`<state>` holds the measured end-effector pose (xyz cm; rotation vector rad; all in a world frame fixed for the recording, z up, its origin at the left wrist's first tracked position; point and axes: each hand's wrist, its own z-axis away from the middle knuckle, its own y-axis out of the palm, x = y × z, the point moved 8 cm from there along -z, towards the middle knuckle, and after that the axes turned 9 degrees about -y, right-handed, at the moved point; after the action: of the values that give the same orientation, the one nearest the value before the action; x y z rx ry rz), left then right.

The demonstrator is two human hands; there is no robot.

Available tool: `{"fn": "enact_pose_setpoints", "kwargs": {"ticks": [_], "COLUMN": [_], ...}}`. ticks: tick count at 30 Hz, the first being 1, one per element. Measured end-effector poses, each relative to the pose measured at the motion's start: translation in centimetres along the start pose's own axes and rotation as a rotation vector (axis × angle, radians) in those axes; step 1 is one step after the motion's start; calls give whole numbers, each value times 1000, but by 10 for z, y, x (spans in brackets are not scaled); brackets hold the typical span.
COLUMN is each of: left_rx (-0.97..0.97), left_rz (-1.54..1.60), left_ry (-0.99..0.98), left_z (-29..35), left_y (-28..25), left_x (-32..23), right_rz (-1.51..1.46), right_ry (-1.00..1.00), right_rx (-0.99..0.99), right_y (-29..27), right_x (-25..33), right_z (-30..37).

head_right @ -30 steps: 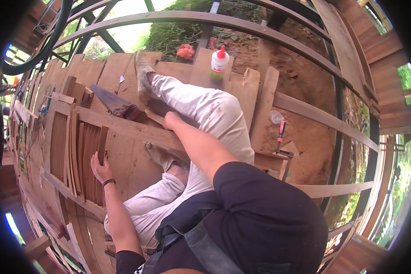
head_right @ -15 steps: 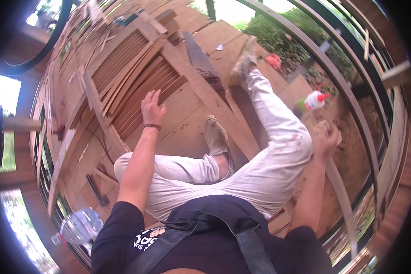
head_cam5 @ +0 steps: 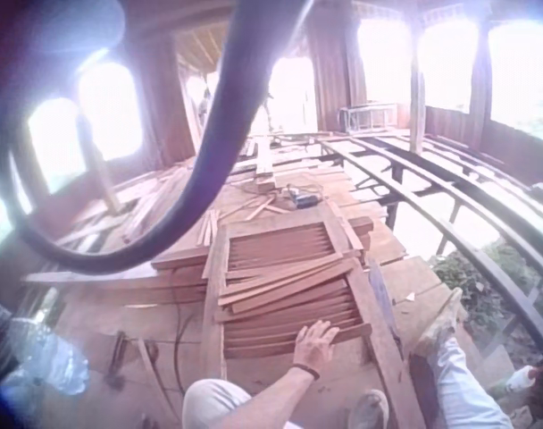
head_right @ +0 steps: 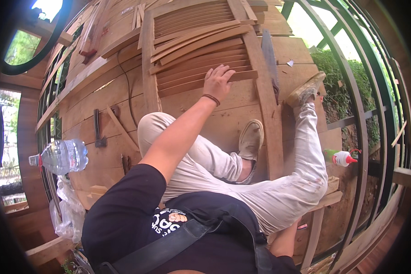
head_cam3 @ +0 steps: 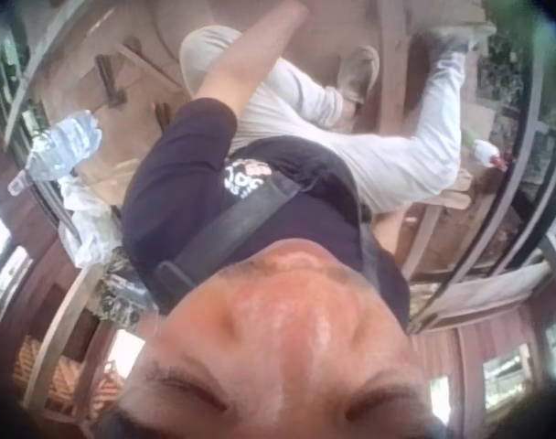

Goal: The person is assembling a wooden structure by hand, using a saw to cut wooden slats and applying glue to secure them in place. The person repeatedly measures, cuts, and glues the slats to fit within the frame.

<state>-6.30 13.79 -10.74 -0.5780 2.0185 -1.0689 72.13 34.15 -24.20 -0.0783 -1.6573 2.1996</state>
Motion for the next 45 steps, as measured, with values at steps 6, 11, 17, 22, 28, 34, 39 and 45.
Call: {"fn": "enact_pose_setpoints", "kwargs": {"ticks": [6, 11, 17, 22, 28, 34, 39, 45], "left_rx": [24, 35, 67, 78, 91, 115, 113, 110], "left_rz": [-4, 33, 11, 10, -1, 25, 34, 36], "left_ry": [-49, -27, -33, -26, 5, -41, -47, -37], "left_z": [4, -4, -4, -2, -2, -3, -2, -3], "left_y": [-5, 0, 0, 0, 6, 9, 7, 7], "left_x": [10, -4, -8, -4, -4, -1, -4, -1], "right_rz": [-589, -1076, -630, -650, -398, -133, -114, 20], "right_ry": [64, 75, -321, -792, -953, -1082, -967, -1130], "right_rx": [126, 123, -406, -256, 307, 482, 491, 483], "right_y": [3, -26, -169, -228, -152, -107, -103, -99], "right_x": [-4, -6, 98, 238, 348, 368, 370, 376], "right_z": [-38, -57, 21, 105, 194, 250, 249, 253]}}
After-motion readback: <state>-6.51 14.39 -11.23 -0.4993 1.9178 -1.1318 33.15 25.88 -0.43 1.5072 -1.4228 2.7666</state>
